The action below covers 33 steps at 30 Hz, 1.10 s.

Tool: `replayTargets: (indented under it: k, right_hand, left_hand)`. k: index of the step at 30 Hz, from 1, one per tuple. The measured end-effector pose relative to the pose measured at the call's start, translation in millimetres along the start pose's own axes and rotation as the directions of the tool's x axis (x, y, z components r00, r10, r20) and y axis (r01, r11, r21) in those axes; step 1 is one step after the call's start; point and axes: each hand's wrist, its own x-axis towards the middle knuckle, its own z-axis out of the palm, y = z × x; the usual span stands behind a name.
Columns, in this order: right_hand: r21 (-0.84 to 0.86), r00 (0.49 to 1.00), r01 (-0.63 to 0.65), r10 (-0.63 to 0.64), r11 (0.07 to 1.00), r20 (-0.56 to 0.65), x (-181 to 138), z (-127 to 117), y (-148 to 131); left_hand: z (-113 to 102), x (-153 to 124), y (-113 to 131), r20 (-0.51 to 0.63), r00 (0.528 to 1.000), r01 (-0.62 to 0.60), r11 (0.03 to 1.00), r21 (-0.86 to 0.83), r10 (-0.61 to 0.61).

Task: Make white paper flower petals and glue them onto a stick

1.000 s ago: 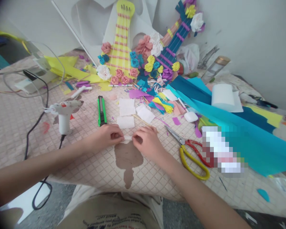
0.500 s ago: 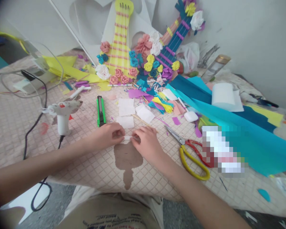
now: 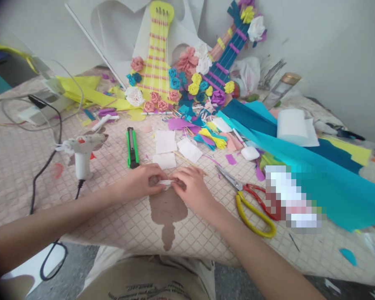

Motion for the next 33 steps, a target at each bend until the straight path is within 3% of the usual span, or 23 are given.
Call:
replayTargets:
  k: [6,11,17,26,33]
  right_hand:
    - [0.102,0.994,0.068,-0.059,0.993,-0.088,4,-9,-1]
    - [0.103,0.998,0.020,-0.014,0.994,-0.053,16,-20,-3]
    - [0.186,0.986,-0.089,0.113,0.979,-0.125,31,-29,-4]
    - [0.282,0.980,-0.124,0.162,0.951,-0.114,46,-31,-1]
    - [0.501,0.954,-0.260,0.299,0.826,0.003,40,-21,6]
  left_hand:
    - [-3,2,6,-0.053,0.998,0.041,0.997,-0.059,-0.045]
    - [-8,8,10,-0.113,0.993,0.013,0.997,-0.072,-0.021]
    - [-10,18,13,-0.246,0.969,-0.074,0.986,-0.152,0.034]
    - [-7,22,7,-0.401,0.916,-0.062,0.977,-0.203,-0.026]
    - [-6,22,0,-0.374,0.924,-0.036,0.959,-0.280,-0.075]
